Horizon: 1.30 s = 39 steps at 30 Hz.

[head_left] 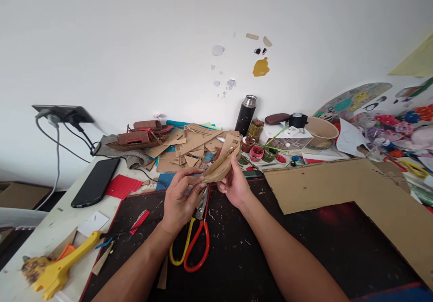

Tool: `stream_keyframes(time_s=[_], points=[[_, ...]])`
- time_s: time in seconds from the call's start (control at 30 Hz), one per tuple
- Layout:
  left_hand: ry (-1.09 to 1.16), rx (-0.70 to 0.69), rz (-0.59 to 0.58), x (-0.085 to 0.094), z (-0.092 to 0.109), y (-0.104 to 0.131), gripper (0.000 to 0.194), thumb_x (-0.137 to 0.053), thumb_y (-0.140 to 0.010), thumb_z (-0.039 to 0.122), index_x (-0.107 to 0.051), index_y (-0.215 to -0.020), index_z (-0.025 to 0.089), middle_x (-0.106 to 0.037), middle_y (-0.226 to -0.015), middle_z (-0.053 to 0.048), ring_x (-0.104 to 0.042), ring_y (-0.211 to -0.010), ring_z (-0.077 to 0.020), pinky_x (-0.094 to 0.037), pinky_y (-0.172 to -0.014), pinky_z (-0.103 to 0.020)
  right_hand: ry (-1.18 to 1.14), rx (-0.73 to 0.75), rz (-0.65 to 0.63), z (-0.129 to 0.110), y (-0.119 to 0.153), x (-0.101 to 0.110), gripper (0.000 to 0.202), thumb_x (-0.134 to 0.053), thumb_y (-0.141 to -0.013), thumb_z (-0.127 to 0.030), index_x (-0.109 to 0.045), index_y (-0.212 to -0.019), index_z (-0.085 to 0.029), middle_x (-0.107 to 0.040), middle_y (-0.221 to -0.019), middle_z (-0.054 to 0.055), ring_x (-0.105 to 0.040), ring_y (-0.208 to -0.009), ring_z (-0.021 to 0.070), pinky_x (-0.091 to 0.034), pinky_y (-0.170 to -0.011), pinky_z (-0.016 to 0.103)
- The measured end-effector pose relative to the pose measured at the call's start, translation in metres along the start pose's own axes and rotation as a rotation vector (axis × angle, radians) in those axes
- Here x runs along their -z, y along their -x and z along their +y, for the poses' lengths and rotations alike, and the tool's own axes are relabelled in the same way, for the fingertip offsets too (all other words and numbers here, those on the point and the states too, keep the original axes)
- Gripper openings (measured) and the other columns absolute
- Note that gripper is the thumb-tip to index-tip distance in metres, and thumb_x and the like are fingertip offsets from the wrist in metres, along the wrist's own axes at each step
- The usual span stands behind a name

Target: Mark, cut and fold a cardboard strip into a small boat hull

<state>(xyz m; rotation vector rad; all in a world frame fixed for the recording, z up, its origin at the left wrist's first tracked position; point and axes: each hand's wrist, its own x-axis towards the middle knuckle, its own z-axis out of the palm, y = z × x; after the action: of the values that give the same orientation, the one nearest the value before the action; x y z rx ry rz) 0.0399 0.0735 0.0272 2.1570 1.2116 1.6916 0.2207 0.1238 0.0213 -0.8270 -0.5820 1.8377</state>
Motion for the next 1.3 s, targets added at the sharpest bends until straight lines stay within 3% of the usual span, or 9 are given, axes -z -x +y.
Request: stream_keyframes(time_s=[0.13, 0.3, 0.53, 0.87, 1.3], points=[[-0.031, 0.014, 0.03, 0.0, -0.001, -0.001, 0.009, -0.072, -0.097, 0.014, -0.071, -0.099, 0.023, -0.073, -0.101, -0.005, -0.073, -0.096, -0.0183, -0.058, -0.084, -0.031, -0.001, -0.019, 0.004, 0.001, 0.0, 0.0, 0.069, -0.081, -0.071, -0.086, -0.056, -0.074, -0.022, -0.044, -0.046, -0.009, -0.039, -0.037, 0.0078, -0.025, -0.035, 0.019], [0.056, 0.041, -0.059, -0.001, 0.003, 0.001, 0.007, -0.07, -0.098, 0.017, -0.072, -0.095, 0.023, -0.079, -0.089, -0.004, -0.075, -0.082, -0.0175, -0.059, -0.076, -0.027, 0.013, 0.005, -0.034, 0.003, -0.001, -0.002, 0.069, -0.083, -0.068, -0.085, -0.055, -0.071, -0.021, -0.045, -0.046, -0.009, -0.038, -0.036, 0.0074, -0.023, -0.034, 0.019], [0.254, 0.356, -0.133, -0.004, 0.001, 0.012, 0.007, -0.073, -0.099, 0.029, -0.076, -0.102, 0.024, -0.083, -0.085, -0.003, -0.08, -0.072, -0.0195, -0.063, -0.068, -0.028, 0.016, 0.007, -0.046, 0.001, -0.001, -0.002, 0.065, -0.083, -0.073, -0.079, -0.054, -0.071, -0.022, -0.044, -0.044, -0.01, -0.036, -0.035, 0.0072, -0.021, -0.035, 0.02], [0.672, 0.673, -0.185, -0.01, 0.012, 0.005, 0.034, -0.081, -0.092, 0.049, -0.066, -0.1, 0.02, -0.084, -0.092, -0.008, -0.083, -0.085, -0.0246, -0.066, -0.07, -0.032, 0.009, 0.001, 0.021, -0.004, -0.001, 0.001, 0.061, -0.084, -0.075, -0.076, -0.058, -0.075, -0.021, -0.045, -0.044, -0.01, -0.04, -0.036, 0.0077, -0.023, -0.035, 0.019], [0.825, 0.784, -0.278, -0.006, 0.012, -0.003, 0.035, -0.087, -0.088, 0.043, -0.065, -0.103, 0.02, -0.08, -0.091, -0.005, -0.081, -0.089, -0.0221, -0.064, -0.078, -0.031, 0.035, 0.049, 0.038, -0.006, -0.001, 0.002, 0.057, -0.083, -0.077, -0.073, -0.063, -0.079, -0.019, -0.043, -0.045, -0.01, -0.036, -0.037, 0.0068, -0.024, -0.035, 0.019]])
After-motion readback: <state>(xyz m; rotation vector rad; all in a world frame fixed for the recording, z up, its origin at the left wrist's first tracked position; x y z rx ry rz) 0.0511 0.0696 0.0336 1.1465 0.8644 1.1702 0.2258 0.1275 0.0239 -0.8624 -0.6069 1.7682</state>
